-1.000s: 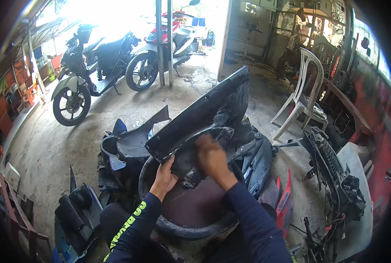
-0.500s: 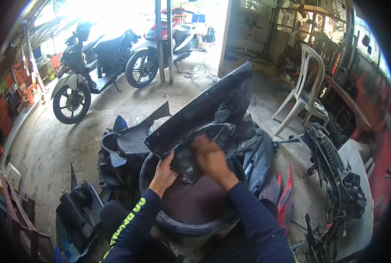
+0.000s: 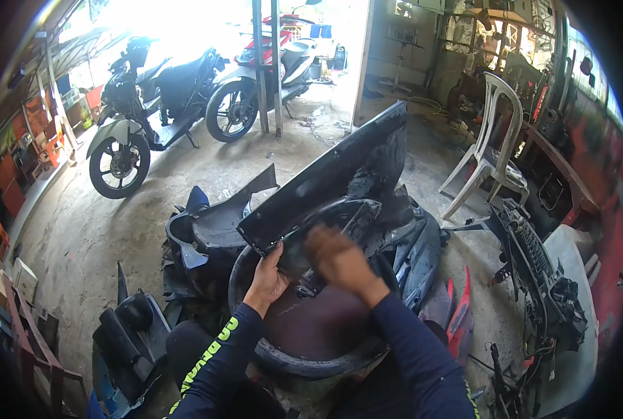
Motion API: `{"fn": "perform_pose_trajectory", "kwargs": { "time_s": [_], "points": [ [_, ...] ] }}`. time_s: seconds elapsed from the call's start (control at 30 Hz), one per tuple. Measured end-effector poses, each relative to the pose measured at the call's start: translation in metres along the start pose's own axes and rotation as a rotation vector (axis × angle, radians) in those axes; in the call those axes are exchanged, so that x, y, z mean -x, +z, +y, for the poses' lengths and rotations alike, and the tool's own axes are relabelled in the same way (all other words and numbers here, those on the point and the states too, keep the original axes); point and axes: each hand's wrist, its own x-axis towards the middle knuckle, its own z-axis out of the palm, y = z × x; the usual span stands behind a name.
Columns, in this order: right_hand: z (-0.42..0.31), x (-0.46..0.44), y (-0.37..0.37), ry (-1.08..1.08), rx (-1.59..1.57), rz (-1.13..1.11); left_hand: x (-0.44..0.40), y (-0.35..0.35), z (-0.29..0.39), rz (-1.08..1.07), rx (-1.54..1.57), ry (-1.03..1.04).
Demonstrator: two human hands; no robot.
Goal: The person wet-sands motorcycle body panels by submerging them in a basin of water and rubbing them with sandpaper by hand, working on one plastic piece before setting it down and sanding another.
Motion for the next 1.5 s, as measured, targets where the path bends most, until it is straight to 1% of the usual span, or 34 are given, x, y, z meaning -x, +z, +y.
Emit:
{"fn": "perform_pose_trajectory", "kwargs": {
  "time_s": [0.03,0.07,0.1,0.17,0.2,0.23,0.3,0.33,0.37,0.43,0.5,0.57,0.6,0.63,0.7,0.73,0.77,0.83,0.87,0.9,0.97,1.0,1.03,1.07,1.1,1.13,1.17,1.23,1.27,1.3,1.37,1.4,1.43,1.5],
  "points": [
    [0.019,-0.001,0.0,0.203,-0.067,0.073,0.001,0.009,0.003,0.021,-0.061,0.001],
    [0.027,0.0,0.013,0.223,0.18,0.311,0.003,0.013,0.005,0.045,-0.123,0.003],
    [0.017,0.003,0.018,0.222,0.178,0.313,0.004,0.012,0.005,0.046,-0.125,0.004],
    [-0.016,0.008,0.02,-0.17,0.022,-0.153,0.005,0.01,0.005,0.042,-0.068,-0.004],
    [-0.035,0.004,0.011,-0.178,-0.035,-0.175,0.003,0.009,0.006,0.044,-0.066,-0.003],
    [-0.024,0.004,0.007,-0.174,-0.035,-0.178,0.002,0.008,0.007,0.031,-0.087,0.001],
    [0.01,-0.006,-0.004,0.299,-0.066,0.074,0.001,0.009,0.005,0.018,-0.11,0.003],
    [0.011,-0.009,0.003,0.225,0.2,0.182,0.0,0.011,0.002,0.041,-0.117,0.01],
    [0.003,-0.002,0.012,0.225,0.192,0.185,0.0,0.011,0.004,0.065,-0.129,0.016],
    [-0.037,0.008,0.013,-0.079,0.157,-0.111,0.0,0.005,0.008,0.025,-0.095,-0.008],
    [-0.023,0.011,0.008,-0.079,0.122,-0.175,0.001,0.009,0.008,0.044,-0.075,-0.006],
    [0.019,0.007,0.008,0.184,0.284,0.161,0.001,0.018,0.01,0.054,-0.087,0.007],
    [0.018,0.005,0.012,0.22,0.32,0.204,0.002,0.02,0.01,0.069,-0.107,0.018],
    [0.0,0.004,0.013,0.222,0.321,0.204,0.001,0.016,0.01,0.068,-0.108,0.016],
    [-0.037,0.013,0.013,-0.121,0.18,-0.152,0.0,0.009,0.012,0.045,-0.093,0.025],
    [-0.036,0.013,0.01,-0.179,0.138,-0.174,0.002,0.007,0.016,0.085,-0.143,-0.013],
    [-0.023,0.013,0.006,-0.169,0.139,-0.178,0.003,0.008,0.013,0.085,-0.138,-0.024],
    [0.016,0.005,0.003,0.133,0.335,0.179,0.001,0.017,0.015,0.106,-0.139,0.017],
    [0.022,0.006,0.011,0.189,0.417,0.243,-0.002,0.015,0.012,0.077,-0.159,0.022],
    [0.007,0.006,0.016,0.189,0.415,0.247,-0.002,0.01,0.011,0.076,-0.164,0.023],
    [-0.037,0.01,0.02,-0.119,0.227,-0.107,-0.003,0.003,0.011,0.037,-0.128,-0.003],
    [-0.041,0.012,0.013,-0.214,0.159,-0.123,-0.005,0.004,0.012,0.036,-0.131,0.005],
    [-0.024,0.013,0.01,-0.219,0.155,-0.118,-0.005,0.005,0.012,0.038,-0.121,0.019],
    [0.005,0.012,0.007,-0.024,0.123,-0.024,-0.005,0.006,0.011,0.039,-0.113,0.032],
    [0.01,0.001,0.001,0.168,0.092,0.07,-0.005,0.01,0.011,0.038,-0.119,0.039],
    [0.005,-0.002,0.002,0.232,0.326,0.222,-0.002,0.015,0.011,0.067,-0.13,0.025],
    [-0.008,0.0,0.008,0.229,0.323,0.229,-0.001,0.019,0.011,0.094,-0.141,0.012],
    [-0.038,0.013,0.017,-0.089,0.202,-0.086,-0.005,0.013,0.011,0.098,-0.12,0.027],
    [-0.044,0.014,0.011,-0.132,0.092,-0.133,-0.006,0.009,0.011,0.1,-0.112,0.016],
    [-0.03,0.013,0.006,-0.133,0.093,-0.133,-0.006,0.006,0.011,0.103,-0.103,0.001],
    [0.018,0.008,-0.002,0.194,0.014,0.042,-0.006,0.013,0.012,0.112,-0.132,0.004],
    [0.016,0.001,0.001,0.255,0.231,0.281,-0.005,0.015,0.013,0.126,-0.161,0.006],
    [0.009,0.001,0.004,0.254,0.23,0.283,-0.006,0.012,0.013,0.125,-0.164,0.008],
    [-0.025,0.004,0.01,-0.105,0.09,-0.023,-0.009,0.006,0.011,0.121,-0.108,-0.008]
  ]
}}
